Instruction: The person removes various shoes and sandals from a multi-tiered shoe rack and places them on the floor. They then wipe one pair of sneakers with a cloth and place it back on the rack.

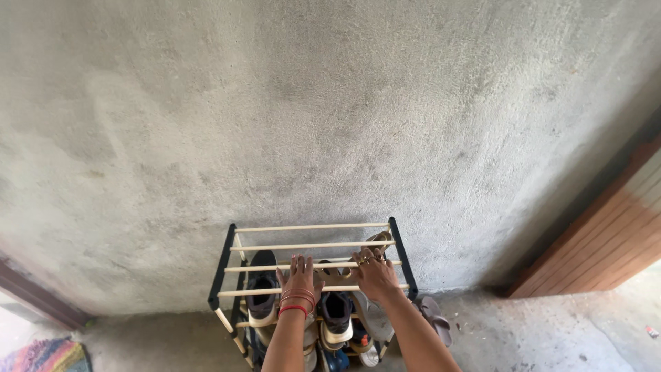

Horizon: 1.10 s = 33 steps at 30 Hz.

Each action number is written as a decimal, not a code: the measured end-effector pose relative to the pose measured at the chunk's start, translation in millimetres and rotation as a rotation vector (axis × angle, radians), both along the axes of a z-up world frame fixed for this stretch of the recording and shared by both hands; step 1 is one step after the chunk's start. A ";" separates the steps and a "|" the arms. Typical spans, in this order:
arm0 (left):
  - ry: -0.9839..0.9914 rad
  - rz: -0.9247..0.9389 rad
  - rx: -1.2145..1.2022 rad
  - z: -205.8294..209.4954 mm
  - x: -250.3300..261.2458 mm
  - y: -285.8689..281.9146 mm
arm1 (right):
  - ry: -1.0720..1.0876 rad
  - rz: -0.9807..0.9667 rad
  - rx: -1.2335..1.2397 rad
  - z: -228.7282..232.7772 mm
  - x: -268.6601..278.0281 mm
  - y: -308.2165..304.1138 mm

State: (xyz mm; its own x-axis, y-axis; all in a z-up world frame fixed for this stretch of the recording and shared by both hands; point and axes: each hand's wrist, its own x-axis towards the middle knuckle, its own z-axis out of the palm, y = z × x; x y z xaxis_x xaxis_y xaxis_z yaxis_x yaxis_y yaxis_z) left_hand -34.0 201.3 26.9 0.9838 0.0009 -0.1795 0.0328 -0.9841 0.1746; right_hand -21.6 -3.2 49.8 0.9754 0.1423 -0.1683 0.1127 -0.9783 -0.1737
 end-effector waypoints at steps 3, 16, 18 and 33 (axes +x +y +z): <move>-0.102 0.019 -0.087 -17.7 5.0 -7.7 | -0.032 0.040 -0.014 -13.2 9.5 -12.8; -0.127 -0.176 -0.099 -68.0 7.1 0.4 | -0.194 -0.027 0.123 -60.9 -17.4 -4.9; -0.063 -0.193 -0.083 -71.4 -1.2 4.4 | -0.299 -0.021 0.226 -70.6 -32.6 -0.7; 0.018 -0.100 -0.129 -131.1 -61.1 -23.2 | -0.007 0.108 0.202 -122.1 -62.3 -32.3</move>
